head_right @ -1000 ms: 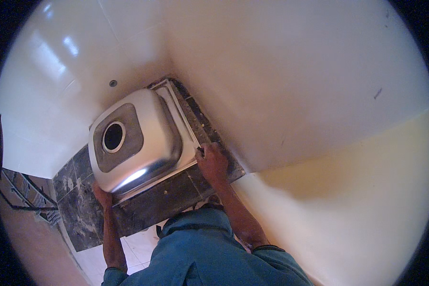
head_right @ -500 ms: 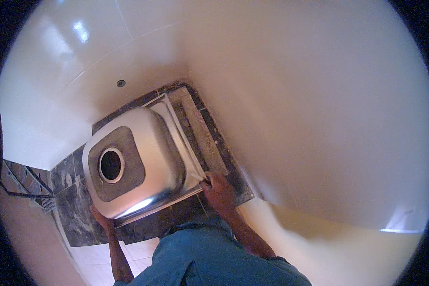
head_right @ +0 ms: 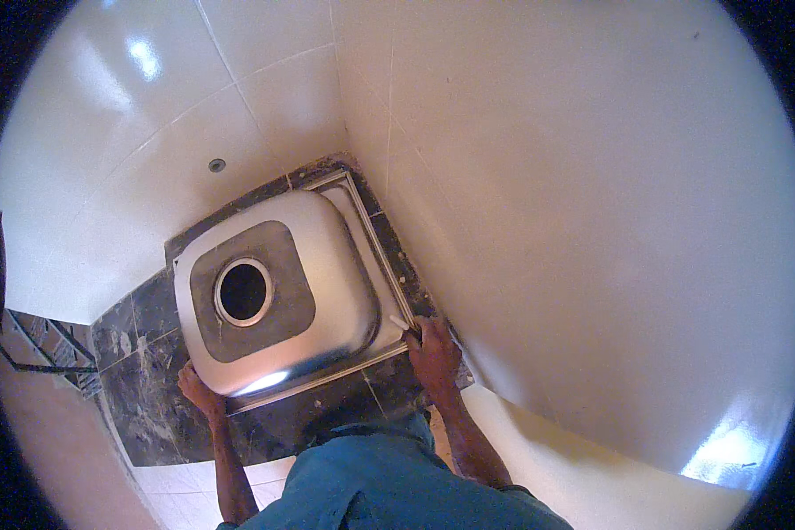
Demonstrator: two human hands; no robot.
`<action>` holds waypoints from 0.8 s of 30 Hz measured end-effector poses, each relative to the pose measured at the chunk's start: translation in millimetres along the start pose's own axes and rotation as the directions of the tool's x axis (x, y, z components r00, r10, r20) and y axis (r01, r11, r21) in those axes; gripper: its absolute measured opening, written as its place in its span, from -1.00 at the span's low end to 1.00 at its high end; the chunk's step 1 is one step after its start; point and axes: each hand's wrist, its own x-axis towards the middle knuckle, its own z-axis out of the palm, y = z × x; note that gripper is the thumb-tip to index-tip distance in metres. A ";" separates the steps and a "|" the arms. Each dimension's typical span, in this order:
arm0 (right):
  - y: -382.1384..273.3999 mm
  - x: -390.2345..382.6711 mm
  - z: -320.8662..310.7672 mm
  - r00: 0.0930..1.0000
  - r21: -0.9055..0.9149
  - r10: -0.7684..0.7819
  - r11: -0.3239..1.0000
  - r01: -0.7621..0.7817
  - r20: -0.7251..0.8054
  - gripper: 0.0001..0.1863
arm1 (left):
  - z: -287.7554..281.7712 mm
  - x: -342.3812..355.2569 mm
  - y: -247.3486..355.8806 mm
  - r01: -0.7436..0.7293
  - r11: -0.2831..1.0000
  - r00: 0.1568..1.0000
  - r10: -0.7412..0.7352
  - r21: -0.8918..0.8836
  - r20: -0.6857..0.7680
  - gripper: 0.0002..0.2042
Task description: The person places a stainless steel sink into a countertop cutout, aligns it, and presses down to secure it. They then walk to another room and repeat the process with a second sink, adjusting its position and pressing it into place.
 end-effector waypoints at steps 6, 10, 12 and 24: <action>0.3 6.0 3.7 1.000 -0.043 -0.006 0.999 0.004 -0.029 -0.61 | 4.4 -3.0 1.4 -0.042 0.998 0.999 0.041 -0.052 -0.015 -0.69; 1.9 6.0 6.8 1.000 -0.075 -0.022 0.997 0.021 -0.014 -0.63 | -8.7 -2.2 16.6 -0.018 0.997 1.000 0.018 -0.070 0.008 -0.70; 3.7 4.8 8.6 0.999 -0.105 -0.038 0.994 0.037 -0.013 -0.63 | -9.0 -3.0 16.0 -0.003 0.997 1.000 0.002 -0.078 -0.005 -0.70; -8.7 29.0 -16.5 0.959 0.005 0.186 0.982 -0.191 0.215 -0.57 | -27.2 33.1 -11.4 0.106 0.972 0.971 -0.055 -0.210 0.233 -0.76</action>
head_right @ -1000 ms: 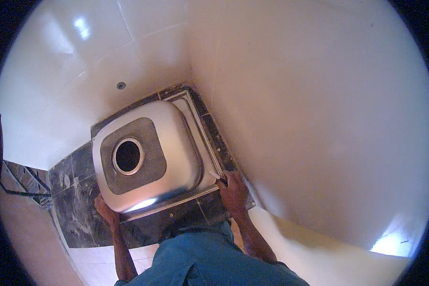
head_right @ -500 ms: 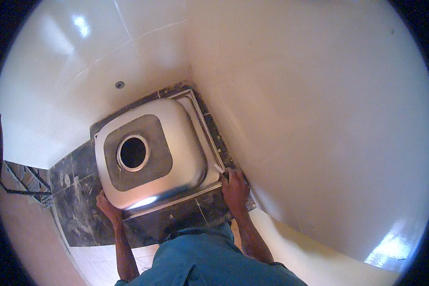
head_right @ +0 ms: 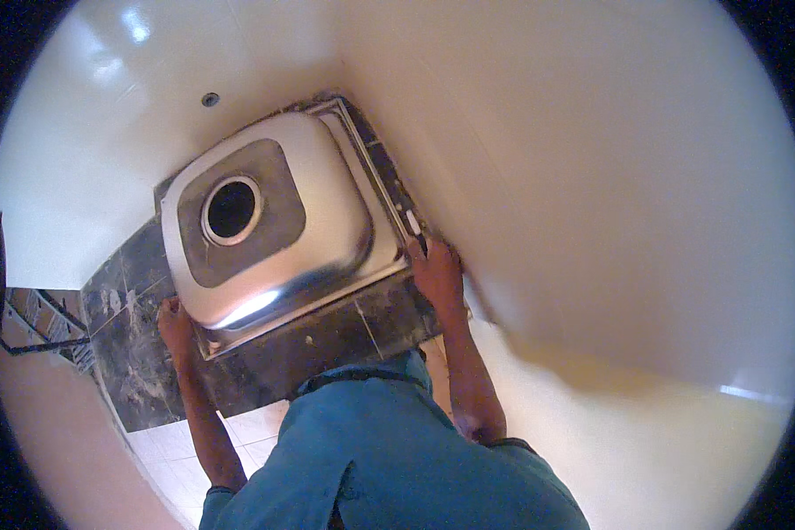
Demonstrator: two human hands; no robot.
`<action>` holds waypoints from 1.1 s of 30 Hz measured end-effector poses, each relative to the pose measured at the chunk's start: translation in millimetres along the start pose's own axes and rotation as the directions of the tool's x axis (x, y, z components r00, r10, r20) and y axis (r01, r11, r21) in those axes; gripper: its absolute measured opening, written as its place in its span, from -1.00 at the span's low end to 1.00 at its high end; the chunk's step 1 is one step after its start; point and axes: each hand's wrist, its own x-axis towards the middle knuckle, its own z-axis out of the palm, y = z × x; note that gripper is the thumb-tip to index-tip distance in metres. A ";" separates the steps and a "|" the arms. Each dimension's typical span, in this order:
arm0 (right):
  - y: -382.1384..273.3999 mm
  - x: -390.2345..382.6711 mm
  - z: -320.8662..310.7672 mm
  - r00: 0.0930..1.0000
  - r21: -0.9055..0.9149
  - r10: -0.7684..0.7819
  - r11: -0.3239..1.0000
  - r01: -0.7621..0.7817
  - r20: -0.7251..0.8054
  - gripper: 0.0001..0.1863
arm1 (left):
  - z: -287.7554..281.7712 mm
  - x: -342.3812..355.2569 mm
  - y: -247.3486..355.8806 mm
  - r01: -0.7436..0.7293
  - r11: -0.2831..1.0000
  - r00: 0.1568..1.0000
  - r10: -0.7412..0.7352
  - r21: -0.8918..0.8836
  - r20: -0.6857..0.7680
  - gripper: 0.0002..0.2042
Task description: The person places a stainless steel sink into a countertop cutout, aligns it, and presses down to secure it. They then walk to another room and repeat the process with a second sink, adjusting its position and pressing it into place.
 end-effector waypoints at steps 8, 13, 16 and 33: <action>36.9 -12.1 -2.7 0.998 0.105 -0.052 0.993 0.049 0.026 -0.63 | -3.1 3.2 -19.9 0.022 0.958 0.984 0.029 -0.285 0.173 -0.72; 41.3 -16.7 4.0 0.992 0.178 -0.118 0.976 0.122 -0.036 -0.60 | -15.3 -3.1 -6.9 0.022 0.964 0.976 0.038 -0.267 0.215 -0.69; 36.5 -16.3 3.1 0.998 0.107 -0.070 0.992 0.070 -0.008 -0.54 | -15.6 -0.9 -19.1 0.041 0.959 0.968 0.031 -0.282 0.249 -0.67; 29.8 -35.6 -11.5 0.996 0.007 0.079 0.997 -0.080 0.029 -0.53 | -16.8 -13.6 -34.2 0.073 0.937 0.963 0.022 -0.340 0.269 -0.63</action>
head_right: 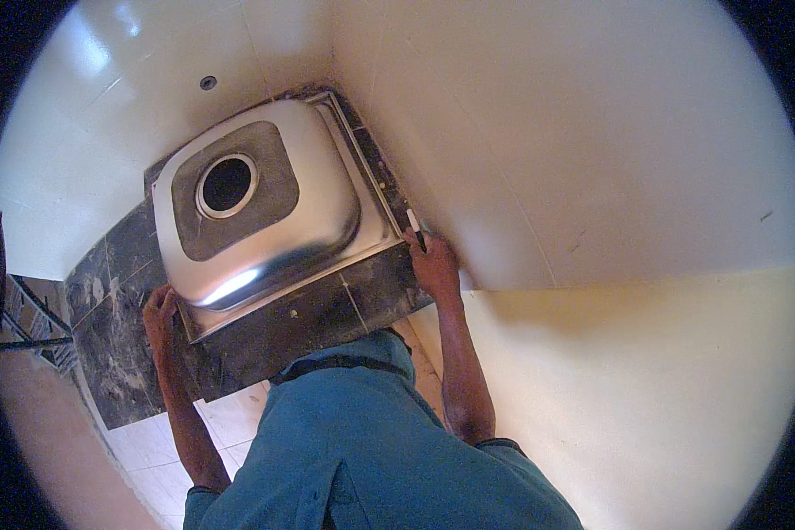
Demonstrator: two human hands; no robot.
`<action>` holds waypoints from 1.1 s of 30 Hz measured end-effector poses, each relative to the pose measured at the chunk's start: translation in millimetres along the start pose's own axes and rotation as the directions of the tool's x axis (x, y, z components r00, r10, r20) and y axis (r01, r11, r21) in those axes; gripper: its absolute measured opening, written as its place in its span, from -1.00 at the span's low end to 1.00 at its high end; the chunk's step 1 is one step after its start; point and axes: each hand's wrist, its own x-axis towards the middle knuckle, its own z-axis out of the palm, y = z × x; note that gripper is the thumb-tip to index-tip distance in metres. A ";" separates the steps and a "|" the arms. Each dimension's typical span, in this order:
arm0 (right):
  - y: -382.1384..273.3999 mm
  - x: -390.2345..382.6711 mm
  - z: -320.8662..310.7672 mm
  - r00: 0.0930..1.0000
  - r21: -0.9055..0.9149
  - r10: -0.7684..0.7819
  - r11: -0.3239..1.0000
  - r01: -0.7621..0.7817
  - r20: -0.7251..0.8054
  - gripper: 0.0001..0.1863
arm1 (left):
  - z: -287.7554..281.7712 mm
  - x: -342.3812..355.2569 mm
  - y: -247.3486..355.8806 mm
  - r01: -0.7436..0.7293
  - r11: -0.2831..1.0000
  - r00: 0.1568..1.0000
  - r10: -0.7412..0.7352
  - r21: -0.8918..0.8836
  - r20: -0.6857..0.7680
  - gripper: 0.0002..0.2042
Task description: The person places a stainless steel sink into a countertop cutout, aligns it, and presses down to secure it. They then walk to another room and repeat the process with a second sink, adjusting its position and pressing it into place.
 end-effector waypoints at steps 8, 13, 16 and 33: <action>55.1 8.8 20.7 0.963 0.053 -0.261 0.965 0.258 0.069 -0.57 | 0.2 -8.5 21.5 0.019 0.990 0.998 -0.010 -0.143 0.064 -0.63; 59.4 5.3 14.8 0.875 -0.208 -0.478 0.851 0.483 0.076 -0.58 | -2.4 -20.3 -11.8 0.049 0.926 0.996 -0.073 -0.374 -0.049 -0.62; 52.1 4.0 5.2 0.900 -0.161 -0.409 0.888 0.430 0.150 -0.55 | 3.8 -54.2 -7.5 0.045 0.911 0.978 -0.124 -0.410 -0.169 -0.67; -2.3 -3.5 -13.0 0.958 0.522 0.027 0.834 -0.180 0.286 -0.52 | 16.0 -119.7 -3.5 -0.114 0.986 0.985 0.096 -0.119 -0.143 -0.45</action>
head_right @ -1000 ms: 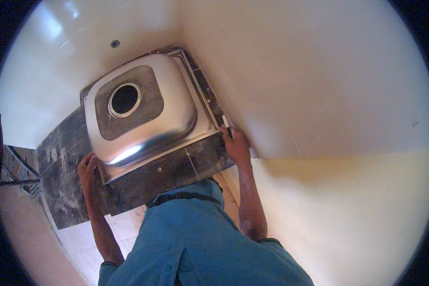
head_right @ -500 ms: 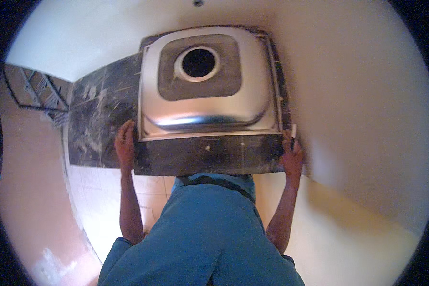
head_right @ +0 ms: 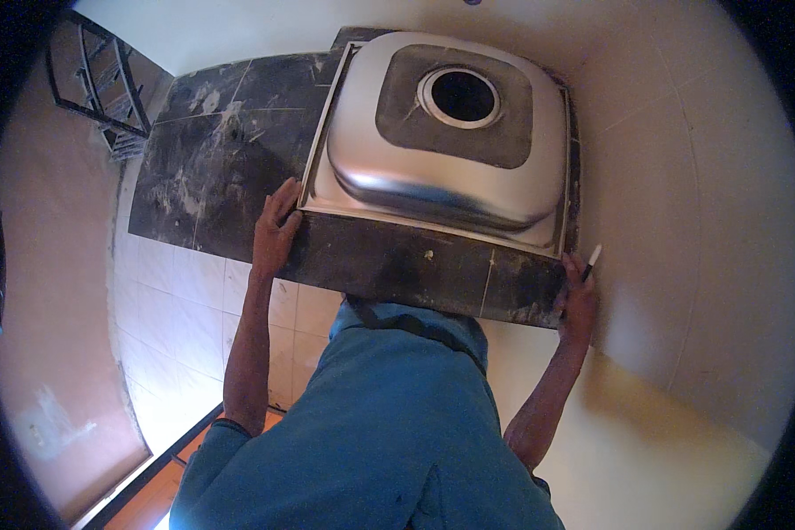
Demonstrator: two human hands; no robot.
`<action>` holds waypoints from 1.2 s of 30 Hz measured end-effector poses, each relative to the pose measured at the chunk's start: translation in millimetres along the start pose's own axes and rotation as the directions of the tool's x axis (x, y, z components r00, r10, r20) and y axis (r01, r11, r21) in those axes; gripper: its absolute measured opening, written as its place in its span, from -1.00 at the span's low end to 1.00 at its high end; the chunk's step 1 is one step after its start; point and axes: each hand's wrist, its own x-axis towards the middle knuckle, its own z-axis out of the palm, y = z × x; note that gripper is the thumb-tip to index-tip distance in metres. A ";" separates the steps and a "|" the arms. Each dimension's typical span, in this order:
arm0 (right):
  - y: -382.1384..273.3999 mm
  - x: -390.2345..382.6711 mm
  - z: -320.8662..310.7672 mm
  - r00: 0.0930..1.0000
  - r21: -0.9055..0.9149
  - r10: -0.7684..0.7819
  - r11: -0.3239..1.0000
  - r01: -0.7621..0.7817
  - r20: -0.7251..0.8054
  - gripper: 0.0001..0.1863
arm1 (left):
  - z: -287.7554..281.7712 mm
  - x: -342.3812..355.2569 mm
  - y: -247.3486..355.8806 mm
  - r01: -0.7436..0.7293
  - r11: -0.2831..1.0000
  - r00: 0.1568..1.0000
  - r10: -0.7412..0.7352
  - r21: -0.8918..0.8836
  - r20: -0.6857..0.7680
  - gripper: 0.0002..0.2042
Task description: The person places a stainless steel sink into a countertop cutout, aligns it, and presses down to secure it. They then walk to another room and repeat the process with a second sink, adjusting its position and pressing it into place.
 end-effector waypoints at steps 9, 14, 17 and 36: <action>-10.8 -7.9 6.4 0.995 0.138 -0.060 0.988 0.071 -0.083 -0.52 | -5.7 0.5 5.5 0.085 0.896 0.996 -0.067 -0.435 0.056 -0.38; -5.7 -6.0 14.5 0.992 0.037 -0.049 0.998 0.053 -0.116 -0.58 | -5.3 0.5 -21.5 -0.071 0.997 0.997 0.072 -0.034 0.030 -0.38; 1.8 -1.3 11.9 0.993 0.058 -0.054 0.996 0.060 -0.102 -0.59 | -8.5 5.1 -11.4 -0.004 0.992 0.998 0.013 -0.129 0.064 -0.39; 4.6 -12.3 19.9 0.983 -0.033 -0.092 0.996 0.088 -0.160 -0.64 | -27.7 9.0 -1.2 0.159 0.956 0.978 -0.118 -0.248 0.172 -0.46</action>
